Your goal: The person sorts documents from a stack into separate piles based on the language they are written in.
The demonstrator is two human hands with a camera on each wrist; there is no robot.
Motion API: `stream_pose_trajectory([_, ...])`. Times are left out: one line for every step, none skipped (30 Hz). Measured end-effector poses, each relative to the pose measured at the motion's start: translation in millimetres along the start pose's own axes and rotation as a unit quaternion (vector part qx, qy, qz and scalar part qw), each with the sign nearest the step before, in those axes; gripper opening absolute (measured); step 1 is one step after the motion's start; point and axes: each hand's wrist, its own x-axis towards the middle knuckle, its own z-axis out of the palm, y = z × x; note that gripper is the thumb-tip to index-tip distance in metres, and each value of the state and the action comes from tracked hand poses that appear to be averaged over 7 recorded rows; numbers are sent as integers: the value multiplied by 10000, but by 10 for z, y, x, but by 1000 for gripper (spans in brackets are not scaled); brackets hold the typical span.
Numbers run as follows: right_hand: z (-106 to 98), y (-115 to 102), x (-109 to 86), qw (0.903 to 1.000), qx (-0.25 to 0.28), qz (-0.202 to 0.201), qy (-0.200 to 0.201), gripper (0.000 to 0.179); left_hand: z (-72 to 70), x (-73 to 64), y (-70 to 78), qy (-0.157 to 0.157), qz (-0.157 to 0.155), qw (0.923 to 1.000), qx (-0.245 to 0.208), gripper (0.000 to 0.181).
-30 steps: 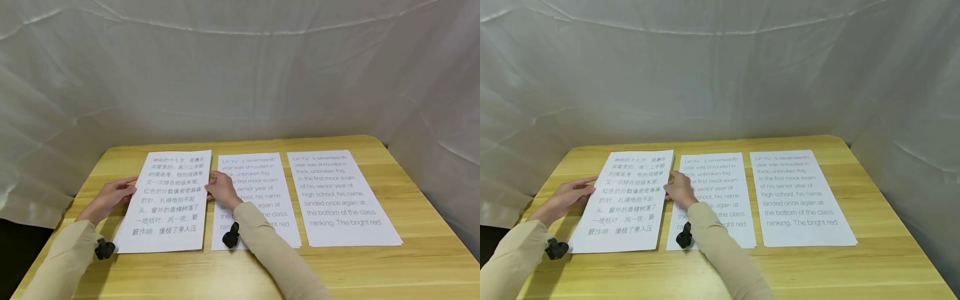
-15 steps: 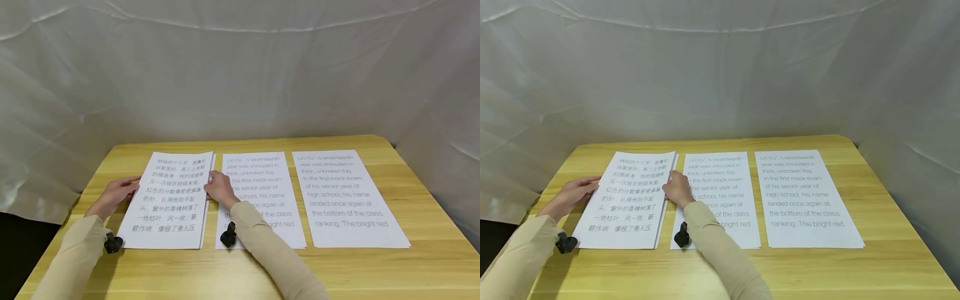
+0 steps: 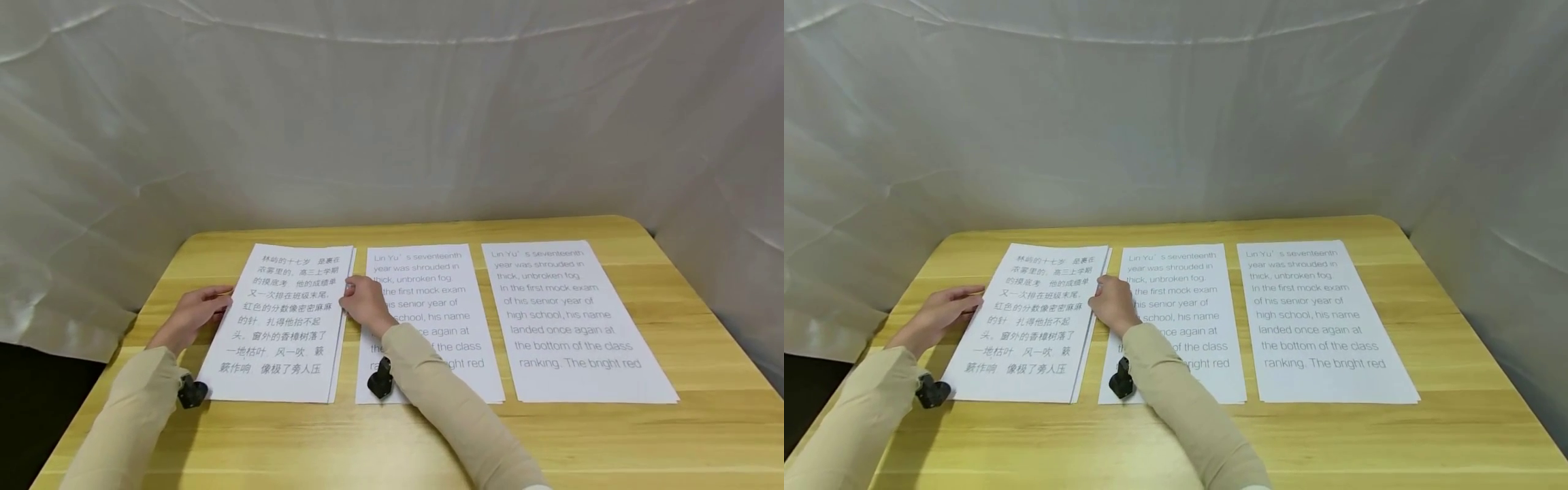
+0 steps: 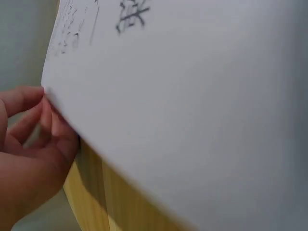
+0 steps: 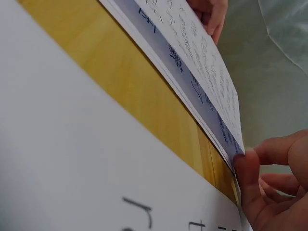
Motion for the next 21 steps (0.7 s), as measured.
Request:
stream_pose_trajectory([-7,-1,1,9999,-126,-51,73,42,-5,-6,6,-6,2,10000,8,57])
stream_pose_trajectory([-13,-2,3,9995,-252,-102,147,38,-12,-14,13,-10,6,10000,25,58])
stream_pose_trajectory([-21,-3,3,9992,-305,-140,195,36,-22,-20,19,-27,16,10000,43,58])
stream_pose_trajectory([-28,-4,4,9989,-360,-175,243,34,-33,-27,25,-51,33,10000,79,59])
stream_pose_trajectory([-37,-6,5,9986,-402,-194,275,32,-45,-31,32,-66,55,9999,114,59])
stream_pose_trajectory([-44,-6,7,9985,-413,-220,285,32,-56,-37,39,-78,46,9999,141,59])
stream_pose_trajectory([-52,-7,9,9985,-409,-236,282,32,-64,-41,48,-94,34,9998,186,60])
stream_pose_trajectory([-60,-10,12,9986,-383,-248,272,33,-73,-46,56,-114,29,9997,225,60])
stream_pose_trajectory([-70,-14,13,9986,-365,-261,262,35,-80,-49,62,-130,32,9996,250,61])
stream_pose_trajectory([-82,-19,15,9987,-356,-263,250,35,-86,-55,71,-137,33,9995,268,61])
stream_pose_trajectory([-94,-25,14,9990,-313,-243,217,37,-90,-60,77,-130,26,9995,277,61])
stream_pose_trajectory([-106,-30,13,9992,-273,-229,180,38,-95,-65,82,-130,25,9995,291,62])
stream_pose_trajectory([-122,-39,11,9994,-231,-202,143,39,-99,-72,88,-122,23,9994,323,62])
stream_pose_trajectory([-139,-47,5,9996,-203,-172,108,40,-100,-77,92,-108,18,9993,347,62])
stream_pose_trajectory([-159,-53,0,9997,-194,-155,79,41,-100,-85,99,-93,3,9992,380,62])
stream_pose_trajectory([-180,-56,-3,9997,-189,-134,40,42,-99,-91,105,-92,-21,9991,409,63])
stream_pose_trajectory([-205,-61,-11,9998,-180,-98,-7,42,-111,-23,29,-42,-11,9988,479,66])
stream_pose_trajectory([-238,-62,-19,9997,-200,-115,-50,43,-123,52,-46,4,1,9985,548,69])
stream_pose_trajectory([-276,-62,-27,9997,-205,-139,-85,42,-131,135,-121,92,50,9979,641,71])
stream_pose_trajectory([-316,-58,-33,9996,-226,-144,-125,42,-133,202,-170,153,77,9971,746,72])
stream_pose_trajectory([-362,-56,-40,9994,-257,-143,-159,43,-119,217,-162,201,104,9968,769,72])
